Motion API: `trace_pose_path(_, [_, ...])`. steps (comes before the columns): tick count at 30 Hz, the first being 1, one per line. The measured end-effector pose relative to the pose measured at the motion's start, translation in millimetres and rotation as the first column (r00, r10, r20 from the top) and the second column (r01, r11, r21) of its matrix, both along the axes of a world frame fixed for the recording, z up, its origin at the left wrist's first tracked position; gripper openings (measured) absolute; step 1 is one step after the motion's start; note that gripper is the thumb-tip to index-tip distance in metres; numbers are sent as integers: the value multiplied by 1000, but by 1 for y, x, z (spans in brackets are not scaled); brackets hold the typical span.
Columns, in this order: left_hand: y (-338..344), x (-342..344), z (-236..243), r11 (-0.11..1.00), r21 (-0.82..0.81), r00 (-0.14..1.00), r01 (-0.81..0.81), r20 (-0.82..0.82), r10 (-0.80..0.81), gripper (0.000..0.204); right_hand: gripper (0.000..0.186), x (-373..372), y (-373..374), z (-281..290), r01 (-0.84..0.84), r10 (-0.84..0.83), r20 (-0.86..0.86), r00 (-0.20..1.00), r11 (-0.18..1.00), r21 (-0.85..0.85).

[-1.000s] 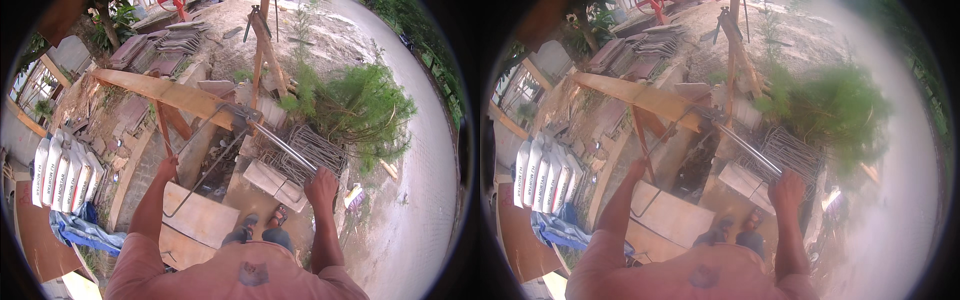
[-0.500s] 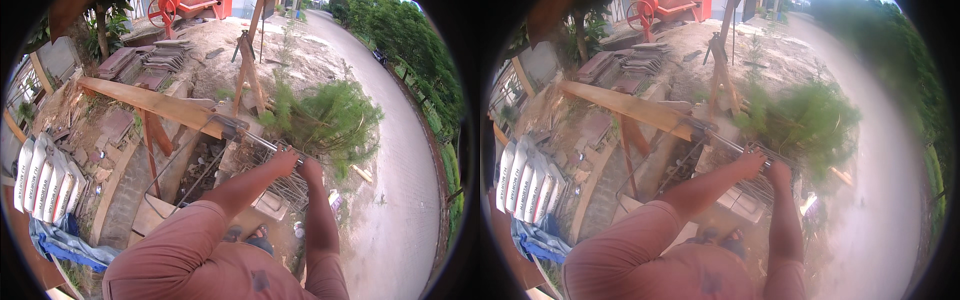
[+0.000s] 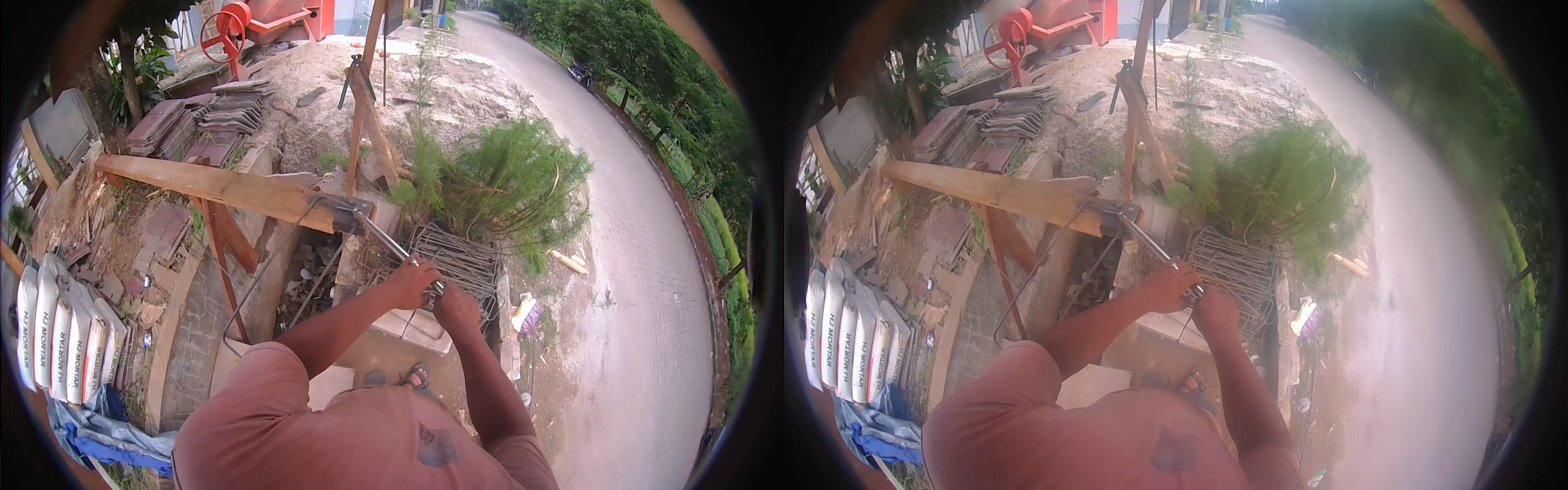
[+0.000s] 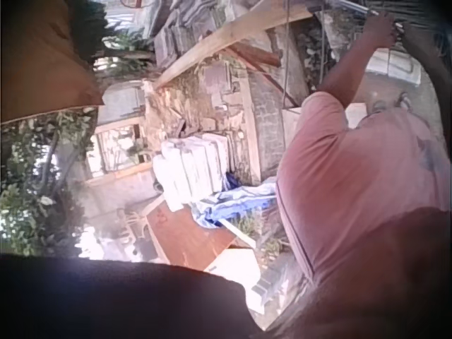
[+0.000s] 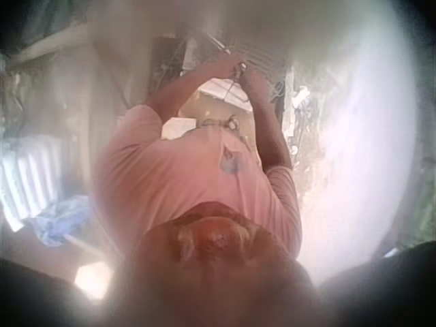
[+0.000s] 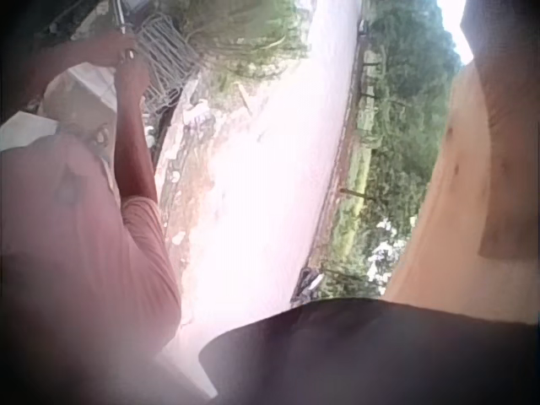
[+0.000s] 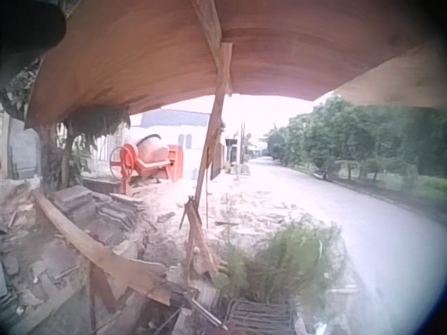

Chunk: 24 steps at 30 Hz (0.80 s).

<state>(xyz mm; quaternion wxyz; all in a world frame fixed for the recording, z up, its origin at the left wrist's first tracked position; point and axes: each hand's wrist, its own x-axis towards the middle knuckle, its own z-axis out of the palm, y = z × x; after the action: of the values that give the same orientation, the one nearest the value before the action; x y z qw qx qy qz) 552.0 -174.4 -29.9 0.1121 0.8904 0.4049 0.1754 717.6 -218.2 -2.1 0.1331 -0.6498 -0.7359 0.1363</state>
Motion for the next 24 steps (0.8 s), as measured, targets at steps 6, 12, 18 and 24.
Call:
trace_pose_path(6, [-17, -142, -11, 655, -7, 633, -755, 251, 732, 58, 35, 23, 37, -35, -26, 30, 22, 999, 984, -176])
trace_pose_path(12, [-102, -298, -40, 117, -468, 208, -876, -147, 967, 43, 33, 33, 80, -91, -72, 56, -97, 994, 981, -179])
trace_pose_path(18, [-137, -249, -31, 291, -394, 203, -871, 250, 947, 38, 34, 88, 86, -142, 35, -59, -410, 910, 997, -66])
trace_pose_path(24, [-176, -106, 93, 271, -81, 273, -959, -4, 962, 31, 32, 208, 69, -209, 125, -198, -234, 952, 948, -292])
